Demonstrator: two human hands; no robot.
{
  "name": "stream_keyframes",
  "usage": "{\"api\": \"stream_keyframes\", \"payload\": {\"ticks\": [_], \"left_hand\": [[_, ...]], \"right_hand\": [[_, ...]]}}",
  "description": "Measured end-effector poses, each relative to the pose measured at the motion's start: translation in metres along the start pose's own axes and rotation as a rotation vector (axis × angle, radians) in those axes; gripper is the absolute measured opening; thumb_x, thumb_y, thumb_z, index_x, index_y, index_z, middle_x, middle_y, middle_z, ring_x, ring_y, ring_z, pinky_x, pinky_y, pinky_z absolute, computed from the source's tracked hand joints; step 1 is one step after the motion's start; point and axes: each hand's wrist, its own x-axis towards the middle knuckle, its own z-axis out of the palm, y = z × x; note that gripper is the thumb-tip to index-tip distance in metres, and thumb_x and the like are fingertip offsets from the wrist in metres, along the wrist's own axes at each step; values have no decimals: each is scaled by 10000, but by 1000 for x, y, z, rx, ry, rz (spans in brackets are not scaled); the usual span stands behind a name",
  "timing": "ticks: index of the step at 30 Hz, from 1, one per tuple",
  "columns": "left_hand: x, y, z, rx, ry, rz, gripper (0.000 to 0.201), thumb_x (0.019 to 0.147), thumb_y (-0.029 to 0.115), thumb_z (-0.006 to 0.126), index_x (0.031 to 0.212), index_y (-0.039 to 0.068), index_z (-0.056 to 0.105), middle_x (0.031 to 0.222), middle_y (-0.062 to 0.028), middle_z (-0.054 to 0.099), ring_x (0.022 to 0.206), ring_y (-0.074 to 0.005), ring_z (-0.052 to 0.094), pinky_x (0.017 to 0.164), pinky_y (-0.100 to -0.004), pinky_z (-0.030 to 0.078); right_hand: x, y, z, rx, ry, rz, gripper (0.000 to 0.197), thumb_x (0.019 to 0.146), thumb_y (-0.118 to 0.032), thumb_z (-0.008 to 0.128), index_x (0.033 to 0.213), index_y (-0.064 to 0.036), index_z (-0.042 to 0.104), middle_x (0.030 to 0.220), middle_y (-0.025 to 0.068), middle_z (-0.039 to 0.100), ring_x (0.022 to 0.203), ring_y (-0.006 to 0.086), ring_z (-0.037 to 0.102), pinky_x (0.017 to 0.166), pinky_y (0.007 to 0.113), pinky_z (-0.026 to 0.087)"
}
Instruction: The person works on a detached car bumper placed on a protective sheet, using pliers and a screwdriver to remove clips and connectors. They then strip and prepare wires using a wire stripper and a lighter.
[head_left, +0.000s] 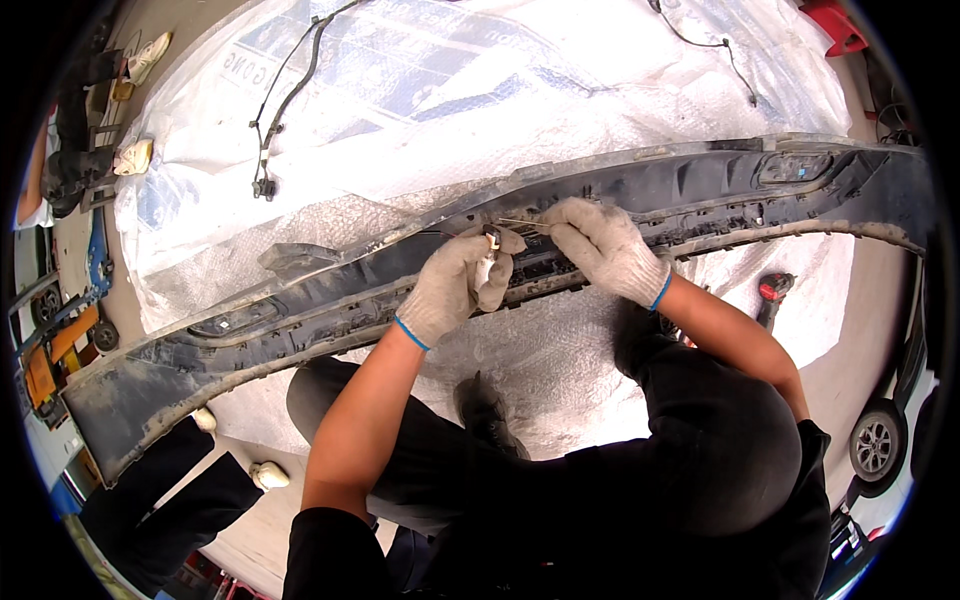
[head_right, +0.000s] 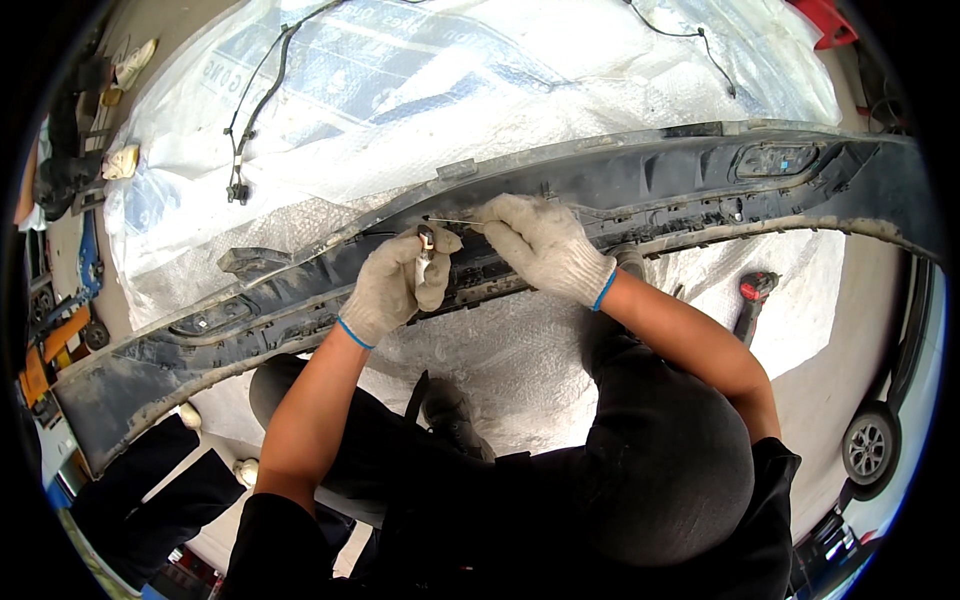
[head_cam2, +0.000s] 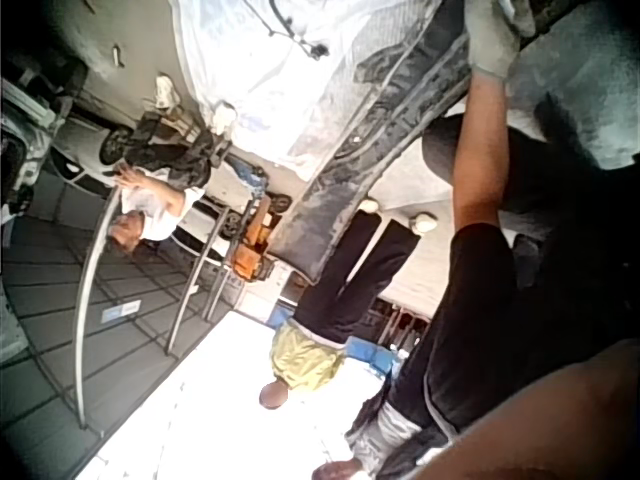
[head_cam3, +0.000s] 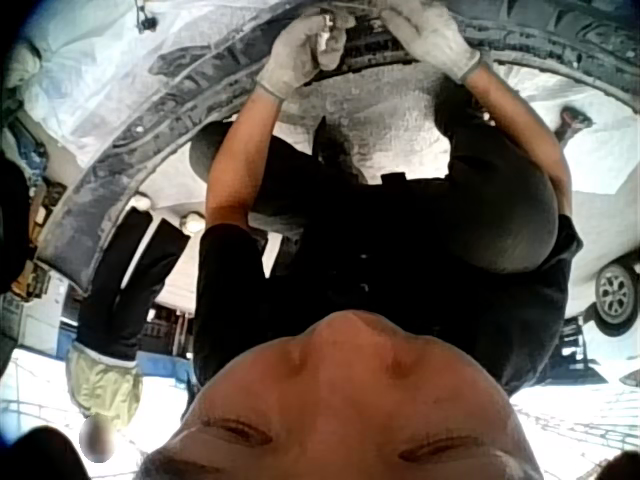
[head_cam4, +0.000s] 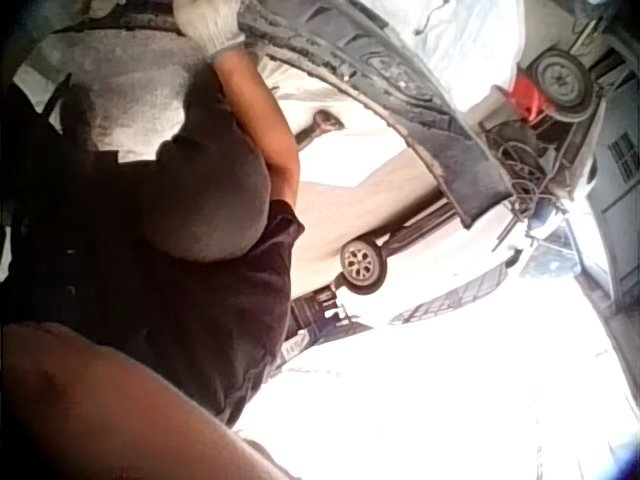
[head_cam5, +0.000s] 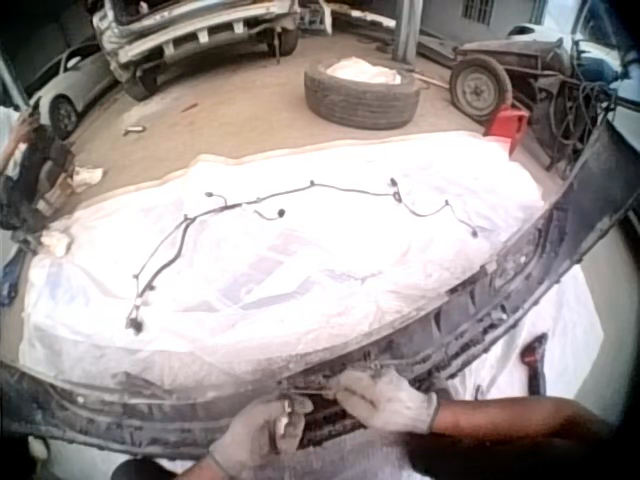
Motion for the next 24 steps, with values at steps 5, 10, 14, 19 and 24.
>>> {"api": "stream_keyframes", "payload": {"ticks": [5, 10, 14, 19, 24], "left_hand": [[2, -1, 10, 46, 36, -103, 254, 930, 177, 509, 1070, 0, 624, 715, -44, 570, 501, -132, 457, 444, -282, 359], [-1, -11, 21, 125, 77, -59, 238, 920, 125, 534, 1130, 19, 569, 881, -38, 624, 724, -115, 611, 574, -251, 497], [-1, -15, 15, 215, 46, -53, 213, 933, 173, 533, 1089, 33, 571, 836, -32, 602, 664, -114, 560, 544, -256, 435], [-8, -15, 26, 335, 33, -61, 176, 959, 244, 538, 971, 69, 553, 735, -10, 526, 575, -100, 432, 506, -267, 298], [-8, -16, 30, 386, 24, -23, 153, 924, 211, 522, 961, 64, 546, 719, -22, 518, 555, -111, 436, 477, -280, 294]], "right_hand": [[0, -10, 2, 92, -31, 51, 220, 961, -182, 592, 1059, -2, 672, 966, 152, 687, 887, 279, 677, 795, 371, 532], [0, -16, 8, 136, -79, 137, 243, 934, -231, 659, 1027, -8, 678, 914, 140, 654, 846, 251, 646, 768, 367, 519], [-2, -16, 8, 144, -92, 127, 245, 926, -238, 676, 1002, -6, 665, 864, 133, 649, 789, 236, 645, 719, 360, 517], [-4, -11, 8, 63, -101, 33, 235, 937, -232, 657, 981, -2, 639, 822, 147, 636, 726, 287, 654, 666, 373, 521], [-8, -4, 14, -4, -38, -40, 224, 935, -225, 643, 997, -9, 630, 834, 165, 633, 754, 325, 660, 681, 390, 527]]}}
